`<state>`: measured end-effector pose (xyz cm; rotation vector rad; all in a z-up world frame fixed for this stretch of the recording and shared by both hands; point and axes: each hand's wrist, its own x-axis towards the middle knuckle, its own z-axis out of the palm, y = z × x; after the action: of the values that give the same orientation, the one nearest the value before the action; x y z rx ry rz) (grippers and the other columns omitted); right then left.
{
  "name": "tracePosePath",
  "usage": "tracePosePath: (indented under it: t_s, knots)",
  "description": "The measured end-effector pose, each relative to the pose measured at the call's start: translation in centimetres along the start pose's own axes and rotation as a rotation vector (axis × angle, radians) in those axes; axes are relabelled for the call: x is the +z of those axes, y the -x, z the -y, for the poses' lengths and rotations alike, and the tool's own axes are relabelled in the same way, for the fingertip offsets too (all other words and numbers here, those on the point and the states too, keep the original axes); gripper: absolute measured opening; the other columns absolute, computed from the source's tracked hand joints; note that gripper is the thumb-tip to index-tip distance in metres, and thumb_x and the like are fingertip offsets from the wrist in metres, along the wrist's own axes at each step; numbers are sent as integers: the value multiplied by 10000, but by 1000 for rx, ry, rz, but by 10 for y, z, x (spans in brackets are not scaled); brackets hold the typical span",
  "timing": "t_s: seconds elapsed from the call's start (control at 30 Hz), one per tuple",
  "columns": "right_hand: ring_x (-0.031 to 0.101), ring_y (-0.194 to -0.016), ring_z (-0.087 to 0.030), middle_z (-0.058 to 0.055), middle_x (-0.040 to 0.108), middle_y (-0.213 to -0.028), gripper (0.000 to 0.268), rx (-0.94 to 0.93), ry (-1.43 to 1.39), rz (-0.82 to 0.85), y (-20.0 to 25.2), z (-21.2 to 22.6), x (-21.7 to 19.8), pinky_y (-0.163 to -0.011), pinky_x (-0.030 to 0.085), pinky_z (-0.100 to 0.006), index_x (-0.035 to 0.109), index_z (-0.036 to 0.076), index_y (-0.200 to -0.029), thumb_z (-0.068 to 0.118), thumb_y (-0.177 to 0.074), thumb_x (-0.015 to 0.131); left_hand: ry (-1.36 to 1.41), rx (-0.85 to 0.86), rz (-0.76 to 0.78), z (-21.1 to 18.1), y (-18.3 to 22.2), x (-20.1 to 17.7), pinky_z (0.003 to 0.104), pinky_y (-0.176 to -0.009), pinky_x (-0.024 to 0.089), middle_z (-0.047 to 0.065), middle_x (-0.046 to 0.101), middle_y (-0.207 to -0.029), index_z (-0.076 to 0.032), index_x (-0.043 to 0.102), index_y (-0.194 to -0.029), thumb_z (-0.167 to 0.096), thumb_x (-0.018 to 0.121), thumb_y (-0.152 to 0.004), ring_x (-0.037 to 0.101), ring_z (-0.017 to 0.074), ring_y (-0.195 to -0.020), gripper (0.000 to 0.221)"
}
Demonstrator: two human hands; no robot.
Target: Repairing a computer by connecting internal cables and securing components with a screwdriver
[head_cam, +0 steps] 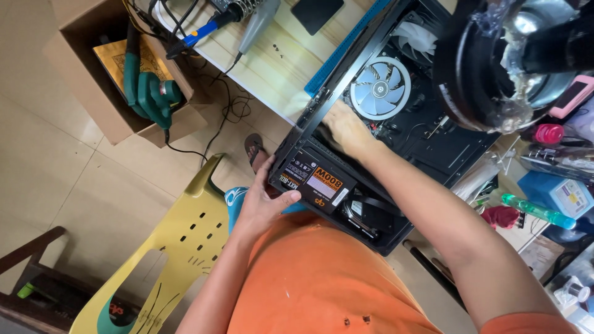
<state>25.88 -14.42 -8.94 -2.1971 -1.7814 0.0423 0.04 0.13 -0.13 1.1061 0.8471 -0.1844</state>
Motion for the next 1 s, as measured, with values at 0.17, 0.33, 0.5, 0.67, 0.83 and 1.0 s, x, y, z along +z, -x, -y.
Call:
tracePosePath:
  t_s: [0.17,0.33,0.5,0.67,0.83,1.0]
  knots:
    - [574,-840,-236,40,599,-773,204,73,-38,56,17,-20,44,-832,444,-404,685,178,-816,187,-1018,655,19,-5,6,3,-1,0,517,-1160,574,340,595,-1549,-126,341,-1750,-231,1013,-779,641,454,-1408,1185]
    - [546,-776,-224,58,601,-711,270,93,47,97,42,-43,110,-791,425,-386,686,201,-745,186,-1014,690,46,1,7,5,-2,-1,519,-1155,574,339,596,-1545,-118,326,-1756,-230,1020,-771,643,444,-1399,1211]
    - [495,-818,-298,-28,564,-748,262,121,-16,125,31,-30,83,-831,375,-443,677,126,-784,129,-1042,631,33,1,14,3,-1,-1,512,-1134,588,333,600,-1540,-122,324,-1760,-252,1015,-781,648,428,-1386,1205]
    - [503,-851,-287,-27,579,-756,256,67,35,150,27,-28,69,-867,370,-452,671,139,-779,173,-1031,642,28,-14,5,3,-1,1,507,-1128,599,332,596,-1548,-127,328,-1758,-255,1016,-777,649,429,-1393,1205]
    - [514,-876,-291,-25,563,-752,298,186,-88,146,33,-35,93,-895,378,-444,641,127,-776,147,-1069,588,-43,-19,5,4,-4,-2,506,-1144,597,333,585,-1563,-130,366,-1740,-322,1018,-764,634,442,-1423,1190]
    - [514,-891,-276,-18,588,-719,246,221,-2,130,35,-28,95,-877,346,-435,674,144,-744,113,-988,683,-18,-4,10,6,-5,-9,483,-1044,657,336,598,-1533,-112,309,-1758,-216,1003,-788,692,418,-1312,1197]
